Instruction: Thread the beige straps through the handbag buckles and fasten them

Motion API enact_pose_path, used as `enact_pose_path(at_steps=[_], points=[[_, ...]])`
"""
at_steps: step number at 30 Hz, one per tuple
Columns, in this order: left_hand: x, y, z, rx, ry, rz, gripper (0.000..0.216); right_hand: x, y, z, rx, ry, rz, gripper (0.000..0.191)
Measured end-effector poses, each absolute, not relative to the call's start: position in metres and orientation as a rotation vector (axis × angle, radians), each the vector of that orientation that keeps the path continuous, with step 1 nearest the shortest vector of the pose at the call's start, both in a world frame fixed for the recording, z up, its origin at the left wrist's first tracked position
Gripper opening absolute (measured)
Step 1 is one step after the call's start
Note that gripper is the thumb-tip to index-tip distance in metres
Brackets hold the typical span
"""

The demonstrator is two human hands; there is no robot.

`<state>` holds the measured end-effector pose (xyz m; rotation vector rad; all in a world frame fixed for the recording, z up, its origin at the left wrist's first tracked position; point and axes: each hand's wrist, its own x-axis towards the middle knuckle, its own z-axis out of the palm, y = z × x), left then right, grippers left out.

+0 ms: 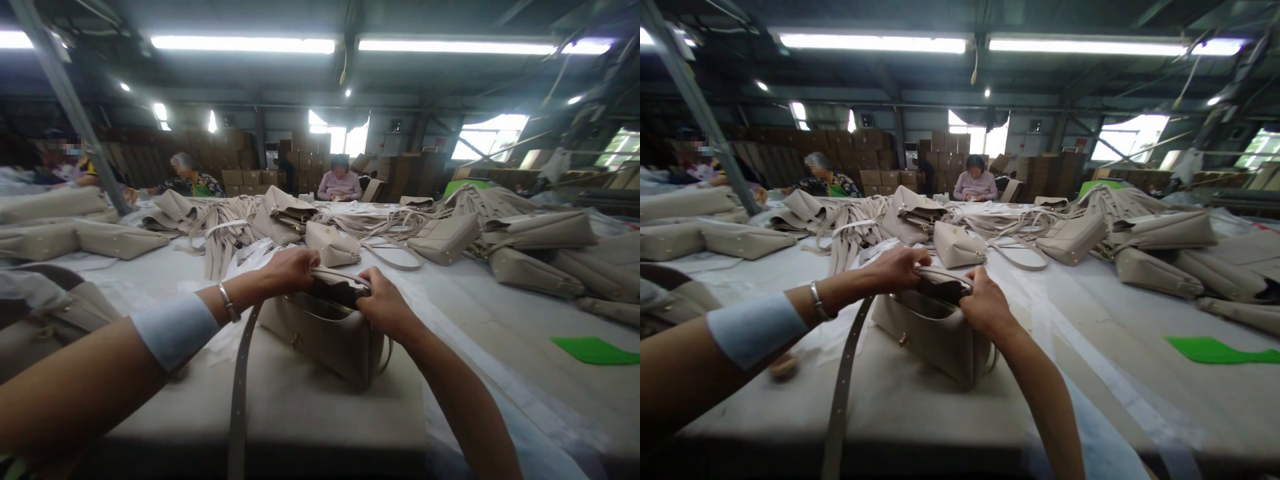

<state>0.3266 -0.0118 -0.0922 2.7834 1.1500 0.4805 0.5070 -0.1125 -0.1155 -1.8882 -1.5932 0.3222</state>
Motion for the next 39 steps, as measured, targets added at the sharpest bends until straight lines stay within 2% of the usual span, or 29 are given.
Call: enact_pose_path(at_steps=[4, 10, 16, 19, 22, 24, 27, 29, 32, 39], points=[[0.316, -0.003, -0.083, 2.6, 1.155, 0.609, 0.023, 0.516, -0.101, -0.112, -1.799, -1.704, 0.297, 0.03], [0.324, -0.017, -0.079, 2.217, 1.07, 0.7, 0.032, 0.555, -0.084, -0.091, -1.601, -1.918, 0.333, 0.015], [0.337, -0.047, -0.116, 1.726, 0.869, 0.851, 0.048, 0.585, -0.092, -0.096, -1.707, -1.896, 0.349, 0.006], [0.339, -0.051, -0.138, 1.579, 0.765, 0.978, 0.049, 0.58, -0.096, -0.097, -1.761, -1.925, 0.347, 0.009], [0.337, -0.049, -0.145, 1.347, 0.575, 0.971, 0.056, 0.561, -0.093, -0.084, -1.679, -2.071, 0.357, 0.029], [0.335, -0.046, -0.145, 1.192, 0.459, 0.95, 0.059, 0.542, -0.09, -0.071, -1.555, -2.197, 0.286, 0.035], [0.329, -0.043, -0.144, 1.047, 0.313, 0.933, 0.06, 0.516, -0.091, -0.056, -1.394, -2.388, 0.189, 0.021], [0.325, -0.042, -0.146, 1.005, 0.238, 0.898, 0.061, 0.505, -0.095, -0.053, -1.341, -2.474, 0.234, 0.015], [0.32, -0.042, -0.149, 0.991, 0.192, 0.867, 0.058, 0.498, -0.101, -0.057, -1.387, -2.499, 0.273, 0.017], [0.313, -0.04, -0.152, 0.893, 0.309, 0.897, 0.055, 0.487, -0.113, -0.07, -1.608, -2.72, -0.036, 0.019]])
